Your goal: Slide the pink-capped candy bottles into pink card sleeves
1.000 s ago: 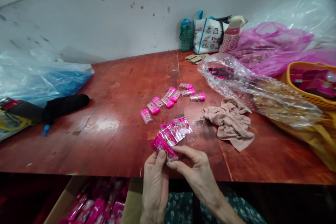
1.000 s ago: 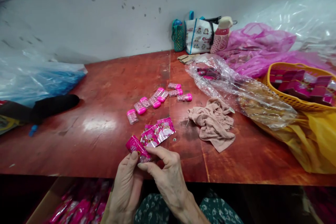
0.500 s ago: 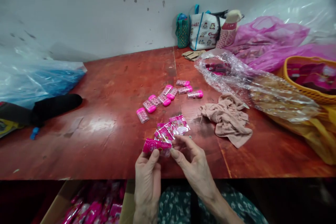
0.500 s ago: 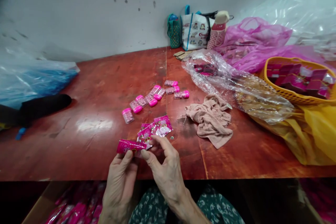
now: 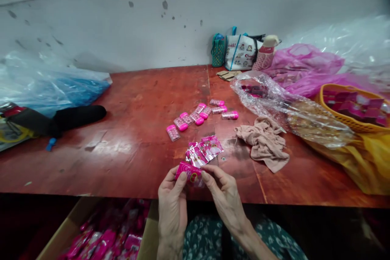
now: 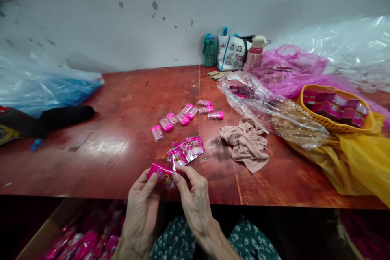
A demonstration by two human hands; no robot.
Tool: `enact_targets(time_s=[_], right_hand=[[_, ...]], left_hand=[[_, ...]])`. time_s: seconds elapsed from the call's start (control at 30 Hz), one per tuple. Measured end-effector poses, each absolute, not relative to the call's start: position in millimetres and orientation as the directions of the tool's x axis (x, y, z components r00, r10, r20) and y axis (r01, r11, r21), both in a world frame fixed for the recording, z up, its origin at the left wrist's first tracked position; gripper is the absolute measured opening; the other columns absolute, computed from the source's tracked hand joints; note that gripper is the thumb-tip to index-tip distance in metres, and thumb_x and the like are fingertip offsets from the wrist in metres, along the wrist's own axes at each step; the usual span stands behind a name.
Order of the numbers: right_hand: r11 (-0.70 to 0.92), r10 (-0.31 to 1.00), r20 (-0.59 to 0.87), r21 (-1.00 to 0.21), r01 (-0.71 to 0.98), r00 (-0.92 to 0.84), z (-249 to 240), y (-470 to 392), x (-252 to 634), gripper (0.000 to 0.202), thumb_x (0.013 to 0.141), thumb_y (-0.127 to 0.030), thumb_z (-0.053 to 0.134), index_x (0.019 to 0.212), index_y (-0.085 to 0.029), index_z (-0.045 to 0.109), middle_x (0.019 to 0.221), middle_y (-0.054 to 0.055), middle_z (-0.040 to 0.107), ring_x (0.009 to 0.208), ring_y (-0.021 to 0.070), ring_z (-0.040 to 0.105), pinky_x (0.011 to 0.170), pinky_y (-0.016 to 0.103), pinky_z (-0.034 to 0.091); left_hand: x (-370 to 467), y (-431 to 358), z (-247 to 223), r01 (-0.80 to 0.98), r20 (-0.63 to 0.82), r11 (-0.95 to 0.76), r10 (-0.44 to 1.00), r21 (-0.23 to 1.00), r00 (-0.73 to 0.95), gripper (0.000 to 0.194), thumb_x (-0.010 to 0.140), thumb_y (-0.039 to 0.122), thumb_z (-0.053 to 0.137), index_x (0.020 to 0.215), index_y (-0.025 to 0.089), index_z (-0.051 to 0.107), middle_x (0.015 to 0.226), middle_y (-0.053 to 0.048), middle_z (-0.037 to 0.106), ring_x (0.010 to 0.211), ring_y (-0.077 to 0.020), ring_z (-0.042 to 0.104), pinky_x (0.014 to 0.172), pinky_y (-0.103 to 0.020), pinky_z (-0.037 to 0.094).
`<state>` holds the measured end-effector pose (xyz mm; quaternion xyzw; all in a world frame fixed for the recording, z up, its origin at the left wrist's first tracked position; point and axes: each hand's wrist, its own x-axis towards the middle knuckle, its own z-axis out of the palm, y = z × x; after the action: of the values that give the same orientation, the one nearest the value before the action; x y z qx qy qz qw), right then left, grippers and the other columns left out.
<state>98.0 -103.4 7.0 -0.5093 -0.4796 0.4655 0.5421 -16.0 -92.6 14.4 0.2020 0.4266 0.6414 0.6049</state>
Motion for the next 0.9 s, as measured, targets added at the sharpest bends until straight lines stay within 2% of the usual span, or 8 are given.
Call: enact_targets(time_s=[0.07, 0.13, 0.3, 0.43, 0.67, 0.77, 0.9], right_hand=[[0.018, 0.997, 0.014, -0.998, -0.061, 0.072, 5, -103, 95, 0.03, 0.084, -0.036, 0.055, 0.106, -0.017, 0.061, 0.083, 0.003, 0.064, 0.077, 0.0169, 0.059, 0.068, 0.025, 0.047], [-0.016, 1.0, -0.018, -0.995, -0.102, 0.02, 2, -103, 92, 0.031, 0.083, -0.038, 0.056, 0.107, -0.017, 0.06, 0.079, 0.002, 0.062, 0.071, 0.0161, 0.058, 0.063, 0.025, 0.048], [-0.053, 0.997, -0.06, -0.991, -0.123, 0.057, -3, -102, 90, 0.023, 0.085, -0.036, 0.054, 0.088, -0.015, 0.063, 0.064, -0.001, 0.056, 0.058, 0.012, 0.053, 0.055, 0.021, 0.045], [-0.079, 0.988, -0.104, -0.977, -0.196, 0.118, -4, -103, 92, 0.028, 0.081, -0.031, 0.058, 0.104, -0.016, 0.059, 0.068, -0.001, 0.055, 0.054, 0.0101, 0.05, 0.051, 0.021, 0.044], [-0.042, 0.99, -0.054, -0.995, -0.096, 0.133, -7, -104, 93, 0.027, 0.081, -0.027, 0.055, 0.105, -0.015, 0.059, 0.063, -0.003, 0.051, 0.048, 0.0083, 0.045, 0.045, 0.019, 0.039], [-0.023, 0.996, -0.031, -0.995, -0.095, 0.086, -5, -103, 95, 0.027, 0.08, -0.027, 0.057, 0.104, -0.015, 0.06, 0.061, -0.004, 0.048, 0.049, 0.0082, 0.043, 0.045, 0.019, 0.036], [-0.009, 1.0, -0.01, -0.996, -0.087, 0.009, 2, -102, 101, 0.023, 0.081, -0.026, 0.058, 0.101, -0.016, 0.063, 0.059, -0.005, 0.047, 0.048, 0.0076, 0.041, 0.044, 0.018, 0.035]], left_hand=[[-18, -92, 14, -0.623, -0.257, 0.074, 0.943, 0.779, -0.21, 0.017, 0.065, 0.017, 0.073, 0.08, 0.012, 0.067, 0.078, -0.004, 0.07, 0.069, -0.0116, 0.062, 0.068, -0.023, 0.05], [-18, -91, 12, -0.637, -0.268, 0.07, 0.938, 0.768, -0.221, 0.017, 0.064, 0.017, 0.073, 0.079, 0.012, 0.067, 0.077, -0.004, 0.069, 0.068, -0.0119, 0.062, 0.067, -0.024, 0.051], [-14, -90, 7, -0.603, -0.284, 0.12, 0.941, 0.788, -0.183, 0.019, 0.064, 0.018, 0.074, 0.08, 0.013, 0.066, 0.075, -0.004, 0.068, 0.066, -0.013, 0.062, 0.064, -0.025, 0.051], [-11, -91, 6, -0.545, -0.282, 0.164, 0.95, 0.822, -0.138, 0.02, 0.065, 0.019, 0.073, 0.083, 0.013, 0.065, 0.075, -0.004, 0.068, 0.068, -0.0146, 0.062, 0.068, -0.028, 0.051], [-17, -92, 5, -0.488, -0.276, 0.206, 0.958, 0.848, -0.075, 0.017, 0.067, 0.017, 0.071, 0.082, 0.014, 0.064, 0.075, -0.003, 0.067, 0.071, -0.0148, 0.063, 0.071, -0.025, 0.05], [-23, -91, 4, -0.497, -0.306, 0.247, 0.951, 0.832, -0.039, 0.016, 0.068, 0.017, 0.071, 0.082, 0.014, 0.064, 0.074, -0.004, 0.068, 0.069, -0.0147, 0.063, 0.066, -0.024, 0.051], [-30, -90, 3, -0.531, -0.326, 0.253, 0.944, 0.809, -0.047, 0.028, 0.067, 0.024, 0.072, 0.092, 0.016, 0.064, 0.076, -0.005, 0.069, 0.062, -0.0141, 0.063, 0.057, -0.023, 0.051]])
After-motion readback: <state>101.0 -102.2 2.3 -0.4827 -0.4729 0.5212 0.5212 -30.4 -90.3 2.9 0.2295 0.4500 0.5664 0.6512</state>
